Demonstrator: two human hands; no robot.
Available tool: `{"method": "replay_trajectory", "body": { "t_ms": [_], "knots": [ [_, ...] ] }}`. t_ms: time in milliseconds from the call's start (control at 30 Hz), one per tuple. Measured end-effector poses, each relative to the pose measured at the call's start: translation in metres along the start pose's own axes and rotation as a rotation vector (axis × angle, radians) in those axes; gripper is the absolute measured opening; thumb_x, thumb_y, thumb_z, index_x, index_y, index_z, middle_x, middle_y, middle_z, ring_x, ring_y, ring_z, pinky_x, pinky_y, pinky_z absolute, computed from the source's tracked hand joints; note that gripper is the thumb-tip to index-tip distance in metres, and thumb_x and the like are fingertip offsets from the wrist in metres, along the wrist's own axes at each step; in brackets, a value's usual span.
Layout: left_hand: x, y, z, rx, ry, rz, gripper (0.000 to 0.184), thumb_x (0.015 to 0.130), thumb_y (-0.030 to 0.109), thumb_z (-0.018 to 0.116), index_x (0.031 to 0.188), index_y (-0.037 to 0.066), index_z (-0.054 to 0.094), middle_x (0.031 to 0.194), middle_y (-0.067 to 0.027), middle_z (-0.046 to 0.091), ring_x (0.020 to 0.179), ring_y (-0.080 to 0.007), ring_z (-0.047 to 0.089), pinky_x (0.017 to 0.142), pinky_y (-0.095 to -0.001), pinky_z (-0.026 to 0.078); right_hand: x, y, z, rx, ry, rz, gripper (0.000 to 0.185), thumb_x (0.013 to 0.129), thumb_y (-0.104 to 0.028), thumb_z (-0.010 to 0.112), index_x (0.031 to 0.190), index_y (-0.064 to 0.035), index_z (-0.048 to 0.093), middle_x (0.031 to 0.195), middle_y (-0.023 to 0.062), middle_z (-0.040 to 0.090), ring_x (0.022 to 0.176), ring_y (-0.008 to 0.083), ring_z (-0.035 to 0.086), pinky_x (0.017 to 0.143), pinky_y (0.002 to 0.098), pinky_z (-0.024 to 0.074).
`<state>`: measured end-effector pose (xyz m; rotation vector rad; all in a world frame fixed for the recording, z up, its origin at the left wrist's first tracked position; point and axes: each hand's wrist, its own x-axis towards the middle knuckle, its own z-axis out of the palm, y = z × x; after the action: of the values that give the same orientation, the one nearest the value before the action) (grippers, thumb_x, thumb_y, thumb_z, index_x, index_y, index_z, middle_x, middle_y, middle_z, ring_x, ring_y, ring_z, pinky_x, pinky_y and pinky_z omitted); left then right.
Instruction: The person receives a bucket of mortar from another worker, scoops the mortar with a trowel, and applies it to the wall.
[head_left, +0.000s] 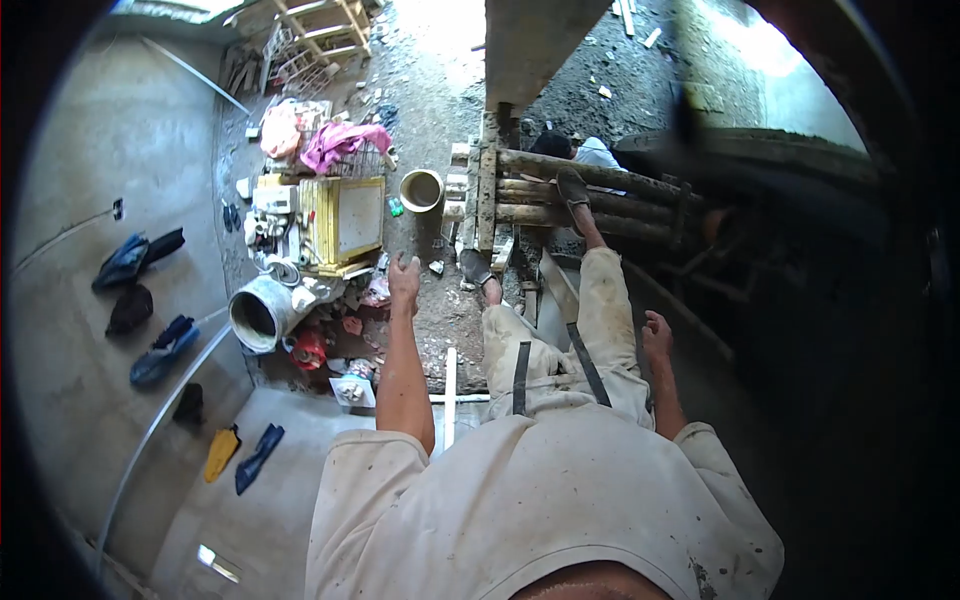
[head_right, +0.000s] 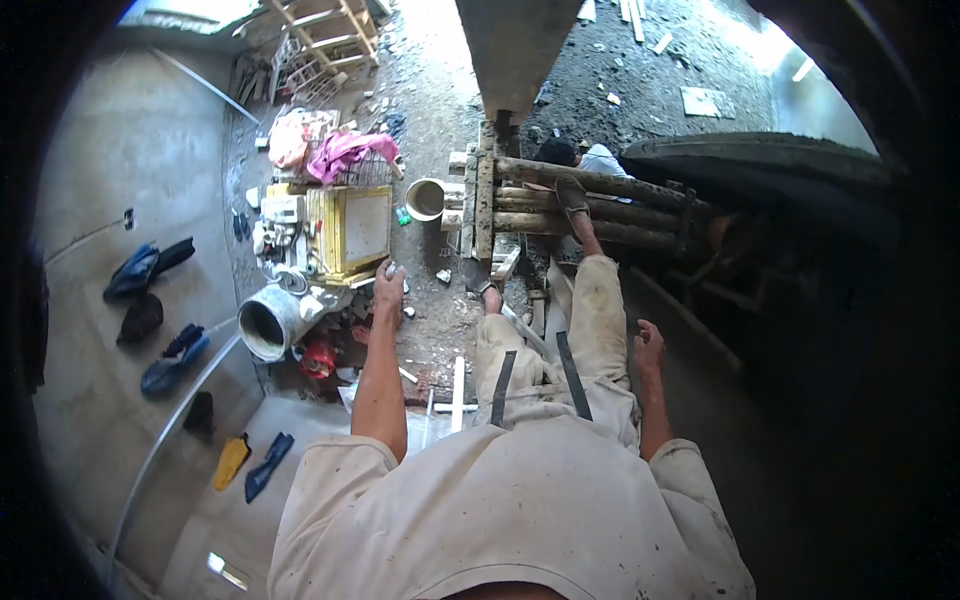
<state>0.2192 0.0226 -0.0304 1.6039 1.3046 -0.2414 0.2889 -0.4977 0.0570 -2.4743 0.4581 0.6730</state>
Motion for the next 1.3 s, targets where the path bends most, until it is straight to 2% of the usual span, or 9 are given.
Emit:
{"method": "replay_trajectory", "body": {
  "t_ms": [267,367,467,567,700,767,1067,1233,1300],
  "knots": [
    [0.023,-0.013,-0.028,-0.113,0.077,-0.06,0.052,0.08,0.022,0.059,0.125,0.005,0.04,0.11,-0.0176,0.052,0.097,-0.0244,0.051,0.082,-0.0336,0.041,0.007,-0.02,-0.012,-0.059,-0.046,-0.016,0.035,0.072,-0.004,0.053,0.107,-0.0076,0.057,0.085,0.0056,0.059,0.078,0.0145,0.056,0.074,0.0278,0.0453],
    [0.021,-0.015,-0.029,-0.134,0.13,-0.059,0.052,0.079,0.022,0.06,0.124,0.004,0.041,0.09,-0.0108,0.055,0.083,-0.0207,0.052,0.076,-0.0321,0.042,0.021,-0.019,-0.015,-0.049,-0.087,-0.033,0.037,0.075,-0.004,0.053,0.112,-0.0106,0.054,0.09,0.002,0.056,0.074,0.0106,0.054,0.058,0.024,0.0468],
    [0.023,-0.026,-0.032,-0.143,0.167,-0.034,0.052,0.078,0.022,0.061,0.123,0.003,0.042,0.073,-0.0054,0.053,0.071,-0.0178,0.051,0.07,-0.0308,0.042,0.021,-0.035,-0.016,-0.022,-0.042,-0.031,0.036,0.073,-0.005,0.053,0.108,-0.008,0.057,0.083,0.0037,0.057,0.077,0.0141,0.055,0.073,0.0269,0.045],
    [0.032,-0.049,-0.036,-0.171,0.158,-0.045,0.05,0.078,0.021,0.059,0.123,0.004,0.042,0.094,-0.0128,0.058,0.087,-0.0216,0.054,0.078,-0.0325,0.042,0.02,-0.041,-0.013,-0.011,-0.056,-0.044,0.036,0.073,-0.005,0.053,0.108,-0.0082,0.056,0.084,0.0033,0.057,0.077,0.014,0.054,0.073,0.0268,0.0448],
    [0.027,-0.046,-0.034,-0.229,0.135,-0.073,0.051,0.079,0.021,0.058,0.124,0.006,0.041,0.104,-0.0161,0.056,0.094,-0.0238,0.053,0.082,-0.0337,0.041,0.026,-0.036,-0.01,0.041,-0.087,-0.058,0.036,0.073,-0.005,0.053,0.109,-0.0078,0.056,0.084,0.0038,0.057,0.077,0.0149,0.054,0.074,0.0277,0.0449],
    [0.025,-0.041,-0.044,-0.176,0.145,-0.087,0.052,0.078,0.021,0.058,0.125,0.006,0.04,0.105,-0.0164,0.056,0.095,-0.0239,0.053,0.083,-0.0338,0.041,0.016,-0.035,-0.011,-0.048,-0.098,-0.107,0.037,0.076,-0.004,0.052,0.113,-0.0096,0.053,0.084,-0.0014,0.052,0.069,0.0087,0.05,0.054,0.0232,0.0457],
    [0.029,-0.046,-0.052,-0.238,0.119,-0.059,0.051,0.079,0.02,0.059,0.124,0.006,0.04,0.108,-0.0174,0.055,0.096,-0.023,0.053,0.083,-0.033,0.041,-0.012,0.05,-0.032,-0.083,-0.016,-0.044,0.035,0.073,0.0,0.051,0.107,-0.0042,0.056,0.081,-0.0004,0.055,0.071,0.007,0.051,0.069,0.021,0.0431],
    [0.03,-0.07,-0.059,-0.3,0.205,-0.133,0.049,0.079,0.02,0.059,0.123,0.007,0.041,0.11,-0.0172,0.054,0.097,-0.0227,0.053,0.083,-0.0325,0.041,0.038,-0.065,-0.027,-0.004,-0.096,0.032,0.034,0.076,-0.002,0.052,0.11,-0.0035,0.054,0.087,-0.0004,0.055,0.067,0.0055,0.048,0.062,0.0203,0.0438],
    [0.039,-0.118,-0.049,-0.221,0.264,-0.149,0.049,0.079,0.019,0.059,0.123,0.007,0.042,0.11,-0.0165,0.055,0.098,-0.0221,0.053,0.083,-0.0325,0.042,0.065,-0.103,-0.02,0.022,-0.164,-0.227,0.031,0.08,-0.005,0.051,0.111,-0.0031,0.053,0.093,0.0006,0.055,0.067,0.0045,0.047,0.059,0.0197,0.0437]
  ]
}}
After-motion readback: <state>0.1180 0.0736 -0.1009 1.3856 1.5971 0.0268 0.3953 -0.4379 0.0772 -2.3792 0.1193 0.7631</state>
